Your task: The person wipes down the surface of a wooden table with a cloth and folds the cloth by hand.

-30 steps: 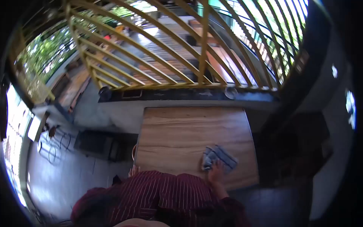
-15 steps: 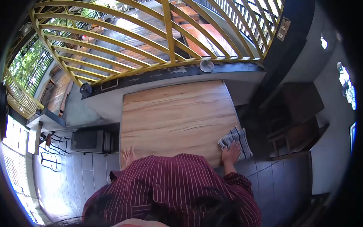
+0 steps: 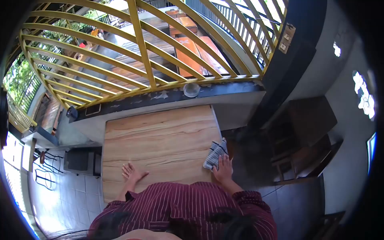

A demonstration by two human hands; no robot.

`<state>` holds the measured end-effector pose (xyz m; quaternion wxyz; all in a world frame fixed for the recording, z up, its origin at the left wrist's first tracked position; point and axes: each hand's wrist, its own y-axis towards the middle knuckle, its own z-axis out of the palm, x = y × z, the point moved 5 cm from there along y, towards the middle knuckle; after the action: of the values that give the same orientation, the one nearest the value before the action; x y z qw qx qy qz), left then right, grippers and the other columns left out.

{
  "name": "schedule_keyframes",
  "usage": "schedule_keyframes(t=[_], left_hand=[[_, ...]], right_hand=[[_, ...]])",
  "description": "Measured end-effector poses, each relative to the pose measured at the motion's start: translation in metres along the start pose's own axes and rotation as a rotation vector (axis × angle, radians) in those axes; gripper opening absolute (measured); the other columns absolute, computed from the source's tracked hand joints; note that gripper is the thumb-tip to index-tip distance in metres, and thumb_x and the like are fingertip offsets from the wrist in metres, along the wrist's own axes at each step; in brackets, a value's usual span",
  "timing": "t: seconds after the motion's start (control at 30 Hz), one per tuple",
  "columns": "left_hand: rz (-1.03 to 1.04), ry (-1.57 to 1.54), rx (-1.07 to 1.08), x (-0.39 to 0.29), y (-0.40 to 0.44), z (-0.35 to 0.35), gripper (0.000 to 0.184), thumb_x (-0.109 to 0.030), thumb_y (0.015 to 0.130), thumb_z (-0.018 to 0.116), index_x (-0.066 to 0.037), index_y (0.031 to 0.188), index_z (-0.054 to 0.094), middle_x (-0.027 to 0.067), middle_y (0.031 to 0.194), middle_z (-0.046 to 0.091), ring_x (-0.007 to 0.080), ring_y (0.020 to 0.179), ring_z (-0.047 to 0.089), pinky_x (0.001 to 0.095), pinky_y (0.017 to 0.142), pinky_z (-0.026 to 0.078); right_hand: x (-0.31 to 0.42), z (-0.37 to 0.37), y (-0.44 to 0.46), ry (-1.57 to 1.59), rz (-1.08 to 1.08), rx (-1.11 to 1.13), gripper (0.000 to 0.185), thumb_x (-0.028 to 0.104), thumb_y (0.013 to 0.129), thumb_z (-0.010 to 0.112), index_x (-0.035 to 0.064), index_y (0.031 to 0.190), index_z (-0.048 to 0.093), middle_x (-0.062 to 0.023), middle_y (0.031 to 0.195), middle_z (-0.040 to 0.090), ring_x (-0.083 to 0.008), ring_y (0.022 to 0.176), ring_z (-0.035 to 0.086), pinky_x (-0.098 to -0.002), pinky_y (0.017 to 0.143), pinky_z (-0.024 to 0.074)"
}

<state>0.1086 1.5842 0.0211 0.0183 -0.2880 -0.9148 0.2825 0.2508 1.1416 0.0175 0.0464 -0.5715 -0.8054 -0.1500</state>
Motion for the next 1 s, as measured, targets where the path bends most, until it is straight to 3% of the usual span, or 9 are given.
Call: schedule_keyframes(t=[0.23,0.37,0.57,0.67,0.8,0.9,1.0], left_hand=[[-0.008,0.037,0.047,0.005,0.009,0.005,0.137,-0.070,0.042,0.066,-0.010,0.132,-0.017,0.0237,0.133,-0.026,0.0367,0.124,-0.026,0.0547,0.098,-0.010],[0.069,0.045,0.007,0.015,0.014,0.014,0.140,-0.076,0.040,0.061,-0.008,0.131,-0.019,0.0280,0.133,-0.022,0.0397,0.124,-0.023,0.0557,0.097,-0.009],[0.058,0.047,0.027,0.015,0.010,0.012,0.141,-0.077,0.038,0.060,-0.006,0.131,-0.018,0.0289,0.132,-0.023,0.0401,0.123,-0.023,0.0569,0.096,-0.008],[0.047,0.063,0.024,0.017,0.015,0.017,0.140,-0.076,0.039,0.062,-0.007,0.131,-0.018,0.0282,0.132,-0.025,0.0396,0.123,-0.024,0.0570,0.096,-0.008],[0.020,0.045,0.021,0.011,0.010,0.012,0.139,-0.068,0.040,0.069,-0.007,0.132,-0.016,0.0266,0.134,-0.021,0.0394,0.124,-0.022,0.0550,0.098,-0.009],[0.019,0.054,0.026,0.009,0.008,0.010,0.137,-0.066,0.041,0.070,-0.009,0.133,-0.015,0.0250,0.135,-0.020,0.0377,0.125,-0.021,0.0539,0.099,-0.008],[0.006,0.055,-0.014,0.006,0.011,0.009,0.136,-0.064,0.043,0.071,-0.010,0.133,-0.015,0.0233,0.136,-0.020,0.0364,0.126,-0.020,0.0524,0.100,-0.008]], right_hand=[[-0.002,0.029,0.129,0.023,-0.025,-0.001,0.066,0.036,0.074,0.052,0.0028,0.127,0.031,-0.0200,0.134,0.025,-0.0335,0.125,0.022,-0.0475,0.100,0.0202],[-0.001,0.053,0.216,0.056,0.023,-0.017,0.067,0.039,0.075,0.049,0.0022,0.128,0.030,-0.0198,0.135,0.023,-0.0330,0.127,0.019,-0.0460,0.102,0.0147],[0.011,0.072,0.307,0.011,0.157,0.014,0.072,0.043,0.076,0.045,-0.0065,0.126,0.028,-0.0225,0.134,0.024,-0.0342,0.126,0.019,-0.0451,0.104,0.0106],[0.023,0.063,0.326,-0.074,0.273,0.125,0.074,0.044,0.076,0.045,-0.0080,0.125,0.028,-0.0237,0.133,0.025,-0.0351,0.125,0.019,-0.0450,0.104,0.0116],[0.017,0.064,0.319,-0.078,0.269,0.126,0.076,0.046,0.075,0.046,-0.0053,0.127,0.027,-0.0231,0.133,0.024,-0.0357,0.125,0.020,-0.0448,0.104,0.0123],[0.006,0.065,0.288,-0.006,0.118,0.050,0.073,0.048,0.076,0.044,-0.0021,0.128,0.029,-0.0206,0.133,0.027,-0.0340,0.126,0.019,-0.0447,0.104,0.0127],[0.003,0.052,0.218,0.024,-0.100,-0.064,0.070,0.047,0.074,0.049,0.0057,0.128,0.032,-0.0171,0.135,0.026,-0.0310,0.126,0.021,-0.0449,0.103,0.0147]])
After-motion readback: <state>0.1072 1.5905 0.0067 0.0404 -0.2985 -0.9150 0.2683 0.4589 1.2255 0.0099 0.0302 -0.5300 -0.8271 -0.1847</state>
